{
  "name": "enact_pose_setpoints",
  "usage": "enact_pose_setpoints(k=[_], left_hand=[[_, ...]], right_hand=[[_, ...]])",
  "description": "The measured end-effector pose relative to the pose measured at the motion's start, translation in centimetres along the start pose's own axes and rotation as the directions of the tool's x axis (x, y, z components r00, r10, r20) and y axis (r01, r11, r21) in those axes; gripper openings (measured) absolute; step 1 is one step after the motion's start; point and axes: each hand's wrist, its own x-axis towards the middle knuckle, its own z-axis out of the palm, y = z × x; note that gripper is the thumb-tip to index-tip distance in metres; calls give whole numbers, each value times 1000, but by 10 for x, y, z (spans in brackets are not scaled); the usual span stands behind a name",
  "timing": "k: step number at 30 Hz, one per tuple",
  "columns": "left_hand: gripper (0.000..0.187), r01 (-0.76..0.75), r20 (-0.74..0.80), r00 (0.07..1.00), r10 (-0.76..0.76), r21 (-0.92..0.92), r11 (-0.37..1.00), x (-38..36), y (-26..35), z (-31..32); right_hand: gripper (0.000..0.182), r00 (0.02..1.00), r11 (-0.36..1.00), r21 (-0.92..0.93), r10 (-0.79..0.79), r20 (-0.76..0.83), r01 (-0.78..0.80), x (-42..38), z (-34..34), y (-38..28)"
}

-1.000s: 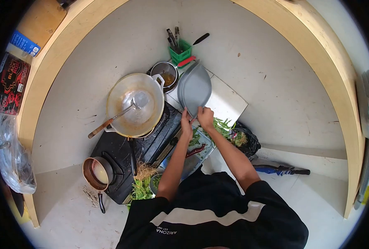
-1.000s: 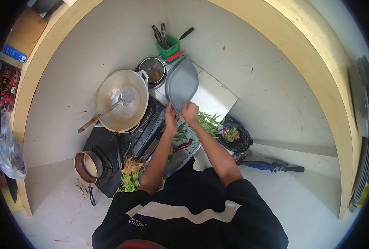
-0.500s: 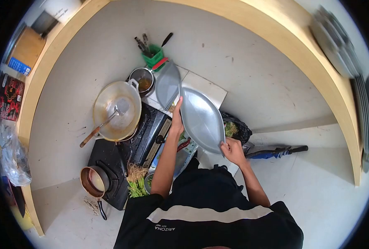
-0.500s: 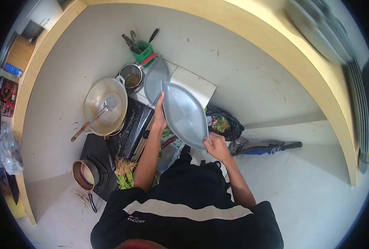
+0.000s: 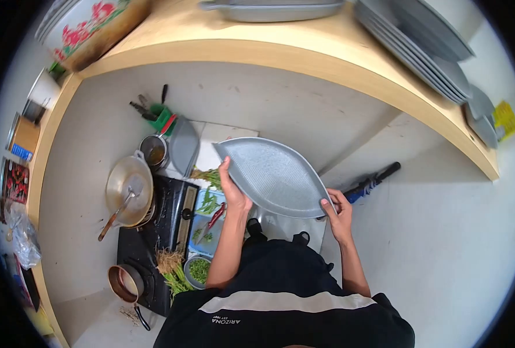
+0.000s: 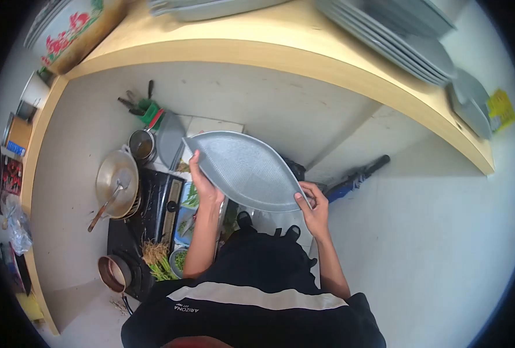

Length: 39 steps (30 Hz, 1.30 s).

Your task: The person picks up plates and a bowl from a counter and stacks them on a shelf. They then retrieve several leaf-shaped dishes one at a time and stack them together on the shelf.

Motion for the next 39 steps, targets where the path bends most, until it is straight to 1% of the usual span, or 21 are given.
enact_pose_setpoints(k=[2,4,6,8,9,11,14,16,18,20,22,24,25,26,28,31,32,34,36,37,39], left_hand=[[55,72,38,997,-73,21,997,-10,-16,-3],[53,43,99,994,-45,21,999,-26,-29,6],[57,57,205,977,-61,24,998,-49,-39,25],[63,1,299,954,11,-40,999,-81,-44,58],[65,-6,391,920,18,-32,999,-91,-49,62],[67,-14,537,843,30,-33,999,-106,-57,72],[64,-37,576,817,4,45,998,-129,-68,96],[63,-46,657,753,15,30,999,-133,-77,107],[63,-55,729,684,31,10,998,-134,-82,119],[65,-166,801,596,55,56,985,-138,-81,134],[75,-260,814,575,84,85,962,-145,-78,152],[72,-426,848,505,159,85,901,-143,-75,166],[57,-453,859,471,199,42,890,-147,-71,179],[57,-451,869,452,199,30,892,-143,-70,189],[50,-654,891,329,312,-24,756,-135,-64,205],[35,-685,867,310,389,-80,724,-132,-53,231],[31,-706,846,308,436,-104,701,-131,-51,239],[21,-660,842,300,449,-157,735,-133,-48,259],[17,-680,854,266,447,-163,715,-140,-46,287],[14,-734,808,296,509,-148,663,-146,-51,305],[13,-773,865,288,412,-44,633,-145,-50,326]], right_hand=[[35,998,999,38,-9,-67,12,-19,-25,-15],[33,976,978,201,-10,-217,55,-40,-44,-27],[31,958,978,169,-70,-277,120,-58,-66,-24],[30,928,919,349,-46,-371,185,-74,-82,-22],[30,914,915,343,-61,-400,211,-82,-93,-20],[29,922,878,411,-80,-380,245,-95,-114,-9],[28,900,826,459,-125,-417,327,-106,-136,-22],[27,870,778,486,-153,-469,399,-111,-151,-38],[28,831,756,463,-188,-524,462,-115,-171,-44],[28,791,734,437,-219,-571,519,-119,-189,-55],[27,721,684,366,-342,-604,631,-119,-207,-78],[31,687,677,330,-359,-632,658,-116,-225,-102],[35,668,683,305,-358,-653,664,-116,-235,-116],[39,670,689,284,-390,-631,667,-115,-242,-134],[52,658,662,255,-476,-583,705,-112,-252,-174],[71,535,561,118,-673,-511,819,-98,-271,-217],[71,529,552,119,-682,-505,825,-92,-277,-233],[69,428,500,-15,-756,-496,866,-77,-289,-267],[65,418,502,-36,-756,-504,864,-58,-302,-296],[62,413,511,-55,-749,-519,858,-49,-310,-309],[54,388,502,-110,-774,-500,858,-23,-329,-327]])
